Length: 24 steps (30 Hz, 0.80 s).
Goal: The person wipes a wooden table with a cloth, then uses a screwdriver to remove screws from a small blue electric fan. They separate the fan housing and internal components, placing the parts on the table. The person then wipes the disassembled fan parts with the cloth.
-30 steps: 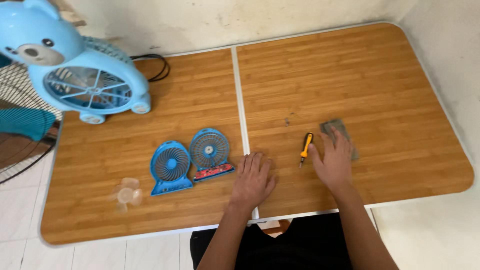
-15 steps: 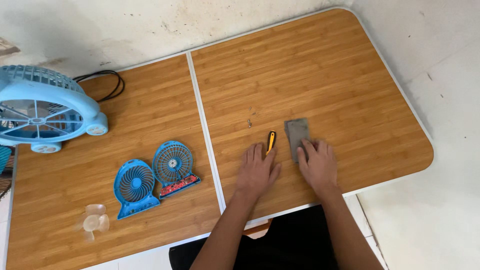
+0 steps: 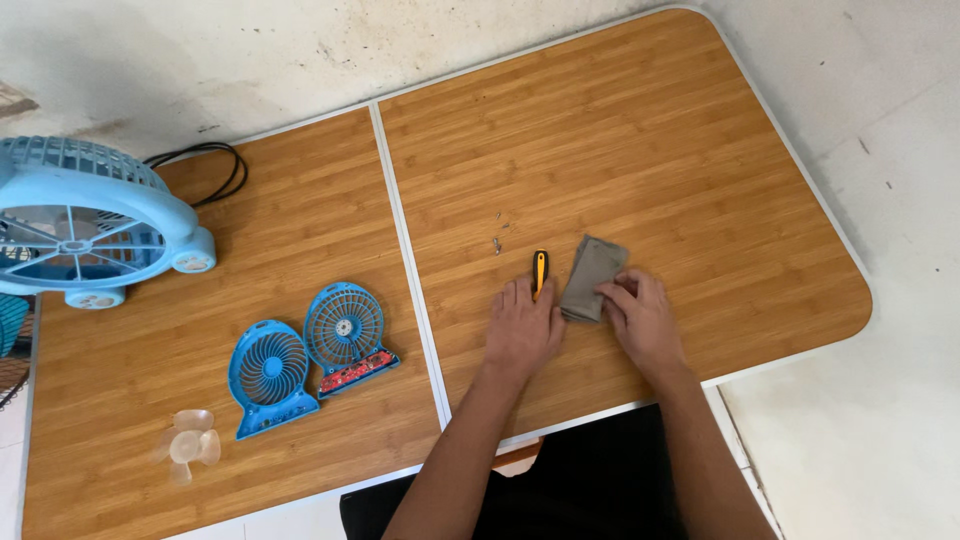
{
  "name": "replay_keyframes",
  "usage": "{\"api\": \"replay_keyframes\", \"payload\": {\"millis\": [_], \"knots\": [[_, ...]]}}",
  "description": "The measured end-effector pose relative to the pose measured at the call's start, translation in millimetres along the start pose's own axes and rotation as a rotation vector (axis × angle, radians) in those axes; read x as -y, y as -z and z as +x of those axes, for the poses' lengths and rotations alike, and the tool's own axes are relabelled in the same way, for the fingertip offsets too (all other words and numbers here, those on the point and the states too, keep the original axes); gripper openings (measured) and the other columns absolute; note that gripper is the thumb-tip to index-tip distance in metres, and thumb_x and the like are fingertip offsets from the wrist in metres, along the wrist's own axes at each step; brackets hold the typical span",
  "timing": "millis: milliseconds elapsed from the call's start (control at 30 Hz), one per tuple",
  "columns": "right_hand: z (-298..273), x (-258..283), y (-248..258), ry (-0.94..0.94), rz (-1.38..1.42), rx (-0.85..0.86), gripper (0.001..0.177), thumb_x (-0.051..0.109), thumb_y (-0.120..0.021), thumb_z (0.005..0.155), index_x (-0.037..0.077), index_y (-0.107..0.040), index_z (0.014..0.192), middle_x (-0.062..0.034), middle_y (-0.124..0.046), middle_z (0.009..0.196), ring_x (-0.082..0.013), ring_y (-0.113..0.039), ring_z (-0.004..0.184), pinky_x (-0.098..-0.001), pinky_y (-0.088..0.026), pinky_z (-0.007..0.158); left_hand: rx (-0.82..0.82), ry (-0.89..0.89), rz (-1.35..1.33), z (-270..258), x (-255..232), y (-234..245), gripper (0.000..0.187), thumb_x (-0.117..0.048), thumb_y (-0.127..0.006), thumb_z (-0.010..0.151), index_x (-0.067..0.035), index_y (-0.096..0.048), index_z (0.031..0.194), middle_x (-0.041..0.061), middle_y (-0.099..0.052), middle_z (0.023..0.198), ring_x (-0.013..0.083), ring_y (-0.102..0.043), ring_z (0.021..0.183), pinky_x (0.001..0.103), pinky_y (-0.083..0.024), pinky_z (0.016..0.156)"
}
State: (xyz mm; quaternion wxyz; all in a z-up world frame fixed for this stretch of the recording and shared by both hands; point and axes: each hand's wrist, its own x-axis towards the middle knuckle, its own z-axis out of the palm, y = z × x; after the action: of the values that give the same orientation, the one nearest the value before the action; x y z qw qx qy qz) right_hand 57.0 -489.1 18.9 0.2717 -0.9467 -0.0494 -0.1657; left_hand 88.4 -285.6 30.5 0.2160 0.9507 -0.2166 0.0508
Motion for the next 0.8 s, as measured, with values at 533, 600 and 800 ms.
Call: {"api": "replay_keyframes", "payload": {"millis": [533,600,800], "knots": [[19.6,107.4,-15.3,0.043,0.620,-0.058,0.023,-0.006,-0.060,0.096,0.001,-0.067,0.117,-0.0152,-0.068,0.129,-0.0275,-0.067,0.122,-0.0333,-0.054,0.100,0.060,0.395,-0.673,-42.0,29.7,71.1,0.091,-0.022,-0.076,0.082,-0.009,-0.026,0.157,0.020,-0.065,0.122,0.0369,-0.065,0.113,0.048,-0.053,0.098],[20.0,126.5,-22.4,0.117,0.590,0.010,0.027,-0.007,-0.061,0.092,0.003,-0.068,0.115,-0.0136,-0.069,0.128,-0.0285,-0.067,0.123,-0.0353,-0.052,0.104,-0.017,0.438,-0.880,-57.5,46.7,82.2,0.088,-0.016,-0.075,0.078,-0.016,-0.034,0.155,0.015,-0.069,0.118,0.0304,-0.071,0.108,0.044,-0.059,0.092],[18.1,169.2,-55.8,0.275,0.628,0.171,0.045,-0.004,-0.070,0.076,0.005,-0.067,0.119,-0.0141,-0.061,0.139,-0.0319,-0.061,0.130,-0.0392,-0.049,0.108,-0.290,0.092,-0.502,-105.6,105.3,104.1,0.054,-0.002,-0.074,0.075,-0.012,-0.070,0.128,0.011,-0.073,0.124,0.0342,-0.068,0.117,0.043,-0.055,0.103]]}}
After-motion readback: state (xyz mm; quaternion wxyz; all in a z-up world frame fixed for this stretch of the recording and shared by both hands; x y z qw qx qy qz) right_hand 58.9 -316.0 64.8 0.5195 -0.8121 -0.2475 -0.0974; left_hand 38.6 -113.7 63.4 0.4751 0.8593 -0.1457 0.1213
